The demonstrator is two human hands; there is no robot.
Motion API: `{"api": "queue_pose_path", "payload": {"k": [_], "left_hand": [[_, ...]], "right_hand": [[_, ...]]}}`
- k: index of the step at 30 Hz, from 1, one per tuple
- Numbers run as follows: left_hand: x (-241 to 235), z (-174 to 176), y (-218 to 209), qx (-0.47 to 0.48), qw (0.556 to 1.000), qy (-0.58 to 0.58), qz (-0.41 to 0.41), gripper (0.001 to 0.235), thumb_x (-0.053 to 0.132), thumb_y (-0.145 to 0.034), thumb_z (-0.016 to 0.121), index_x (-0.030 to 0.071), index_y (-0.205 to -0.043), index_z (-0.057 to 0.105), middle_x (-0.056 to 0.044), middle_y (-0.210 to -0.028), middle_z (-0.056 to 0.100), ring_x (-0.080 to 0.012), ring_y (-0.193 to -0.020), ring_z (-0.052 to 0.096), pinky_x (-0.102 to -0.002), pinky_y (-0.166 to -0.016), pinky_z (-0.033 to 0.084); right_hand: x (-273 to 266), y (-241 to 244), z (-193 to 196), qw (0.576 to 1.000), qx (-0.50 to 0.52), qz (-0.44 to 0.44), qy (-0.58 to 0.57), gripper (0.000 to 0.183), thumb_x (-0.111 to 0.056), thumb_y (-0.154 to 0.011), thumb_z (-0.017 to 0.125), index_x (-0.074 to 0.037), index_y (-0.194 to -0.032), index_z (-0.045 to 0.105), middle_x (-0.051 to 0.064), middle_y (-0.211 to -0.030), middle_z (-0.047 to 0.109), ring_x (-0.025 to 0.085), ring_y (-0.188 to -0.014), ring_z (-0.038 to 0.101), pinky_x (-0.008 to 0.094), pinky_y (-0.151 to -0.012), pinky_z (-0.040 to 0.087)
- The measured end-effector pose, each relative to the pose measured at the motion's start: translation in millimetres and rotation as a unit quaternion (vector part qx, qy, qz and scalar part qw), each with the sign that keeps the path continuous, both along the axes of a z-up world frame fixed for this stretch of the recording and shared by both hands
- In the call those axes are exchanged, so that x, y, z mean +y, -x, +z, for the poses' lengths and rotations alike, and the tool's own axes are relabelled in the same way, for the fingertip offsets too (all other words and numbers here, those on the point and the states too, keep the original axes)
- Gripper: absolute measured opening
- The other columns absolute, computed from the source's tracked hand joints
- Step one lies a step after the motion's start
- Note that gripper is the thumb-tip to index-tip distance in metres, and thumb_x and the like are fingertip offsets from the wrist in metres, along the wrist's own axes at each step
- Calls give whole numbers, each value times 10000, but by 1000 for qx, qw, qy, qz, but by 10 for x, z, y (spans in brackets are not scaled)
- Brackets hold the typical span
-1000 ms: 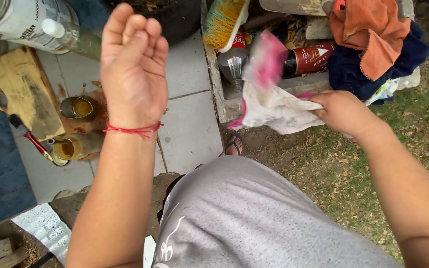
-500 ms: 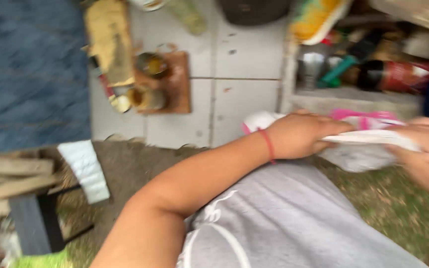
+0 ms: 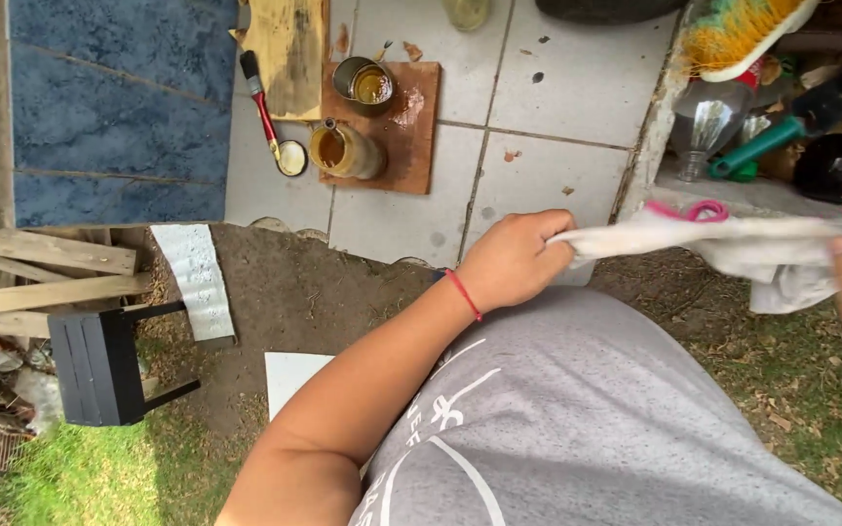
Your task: Mixing paint in a small jar using a stick, wiping the jar with a cloth, and using a paintbrush.
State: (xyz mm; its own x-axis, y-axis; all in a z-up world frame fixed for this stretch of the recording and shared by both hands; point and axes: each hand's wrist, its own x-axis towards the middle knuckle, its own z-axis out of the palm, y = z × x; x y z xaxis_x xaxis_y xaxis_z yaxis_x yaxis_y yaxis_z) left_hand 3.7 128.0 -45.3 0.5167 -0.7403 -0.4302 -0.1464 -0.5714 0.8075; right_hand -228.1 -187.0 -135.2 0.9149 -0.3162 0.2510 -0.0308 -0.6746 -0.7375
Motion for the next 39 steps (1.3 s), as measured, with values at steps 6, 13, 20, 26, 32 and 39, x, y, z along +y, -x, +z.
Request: {"api": "queue_pose_path", "payload": {"k": [6,13,20,26,32,39], "left_hand": [[166,303,66,234,941,108,217,218,224,-895,509,69,-852,656,-97,-588,573,-215,-698,713,-336,-547,628],[870,510,-44,-55,994,55,76,425,352,-1026,352,57,-873,617,-223,-761,633,-400,-735,624,-496,-662,520],[2156,-806,-708,-230,906,12,354,270,86,-879,644,55,-1146,667,-123,-911,703,-238,-866,673,-373,-793,550],[2339,-1587,-1605,-143,936,155,283,1155,51,-698,883,31,-1581,139,-268,-1580,250,-366,-1486,231,-506,-1235,182],[2379,-1957,-1933,-251,922,139,261,1097,285,-550,1030,-45,-1401,420,-285,-1300,544,-391,-1272,536,-524,-1109,429],[2551,-1701,-1956,-169,952,117,228,1138,287,-581,1015,39,-1480,362,-198,-1380,528,-330,-1332,506,-486,-1148,399]], "right_hand": [[1609,-1082,738,978,-68,187,-59,324,-114,-790,786,-74,-1102,712,140,-1066,640,351,-994,640,453,-872,533],[2347,-1854,127,931,-59,213,-289,156,-127,-904,706,-76,-1043,658,87,-847,620,302,-762,655,416,-728,532],[3120,-2519,-421,787,4,45,-615,49,-64,-984,537,-74,-997,583,99,-662,599,177,-477,562,304,-414,465],[3532,-3101,-804,756,-97,26,-647,31,-85,-1016,540,-100,-1016,512,-5,-641,489,76,-500,522,233,-404,421],[3650,-3174,-614,775,-89,17,-626,86,-118,-1003,468,-56,-1029,523,42,-557,482,99,-456,470,209,-417,396],[3745,-3219,-772,809,-108,44,-577,203,-120,-835,396,-18,-869,569,33,-652,443,116,-592,459,242,-527,376]]}}
